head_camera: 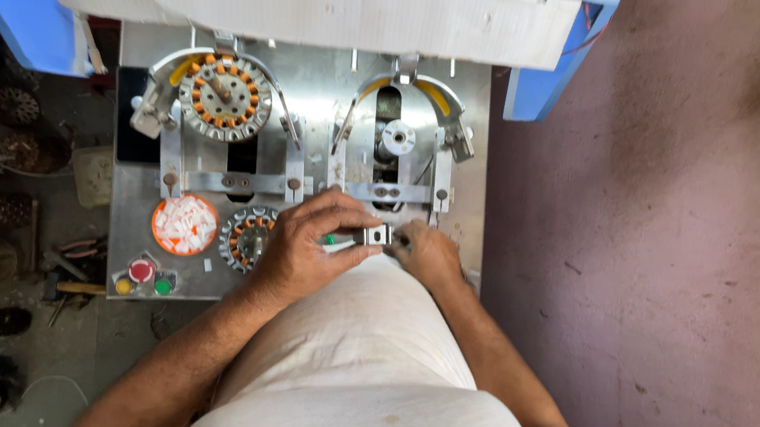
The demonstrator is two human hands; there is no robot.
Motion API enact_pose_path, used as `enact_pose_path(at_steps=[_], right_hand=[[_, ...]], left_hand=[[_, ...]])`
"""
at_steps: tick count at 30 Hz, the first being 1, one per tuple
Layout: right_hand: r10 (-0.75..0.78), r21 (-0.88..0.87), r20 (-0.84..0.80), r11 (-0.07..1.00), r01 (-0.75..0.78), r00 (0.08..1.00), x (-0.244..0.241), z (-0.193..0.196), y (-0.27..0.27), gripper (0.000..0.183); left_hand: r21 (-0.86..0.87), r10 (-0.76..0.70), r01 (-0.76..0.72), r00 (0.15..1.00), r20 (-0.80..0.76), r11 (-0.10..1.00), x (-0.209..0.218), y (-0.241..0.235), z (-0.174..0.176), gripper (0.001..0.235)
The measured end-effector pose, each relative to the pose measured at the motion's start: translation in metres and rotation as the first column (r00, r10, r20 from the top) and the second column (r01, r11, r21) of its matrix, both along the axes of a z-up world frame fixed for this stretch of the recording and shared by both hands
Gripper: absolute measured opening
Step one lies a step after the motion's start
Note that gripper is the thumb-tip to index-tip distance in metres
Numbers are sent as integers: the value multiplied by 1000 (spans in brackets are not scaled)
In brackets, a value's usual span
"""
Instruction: The person is assembling a small metal component and connecting it to a copper-wound stator by hand and using a small screwdriver on a workbench.
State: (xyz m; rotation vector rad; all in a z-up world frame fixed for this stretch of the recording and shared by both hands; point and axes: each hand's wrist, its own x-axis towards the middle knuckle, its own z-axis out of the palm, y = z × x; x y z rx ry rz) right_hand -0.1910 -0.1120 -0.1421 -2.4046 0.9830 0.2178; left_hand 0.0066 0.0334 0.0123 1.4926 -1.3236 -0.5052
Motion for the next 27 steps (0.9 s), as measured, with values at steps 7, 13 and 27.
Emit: enact_pose_path(at_steps=[7, 13, 27], right_hand=[[-46, 87, -127, 995, 58, 991, 3, -23, 5, 28], [-156, 171, 331, 980, 103, 931, 28, 56, -39, 28], [370, -765, 403, 638, 86, 837, 256, 337, -255, 17]], left_hand=[[40, 57, -56, 998, -27, 998, 13, -11, 6, 32], [140, 37, -3, 971, -238, 990, 26, -11, -10, 33], [108, -182, 202, 969, -168, 973, 95, -22, -166, 26]])
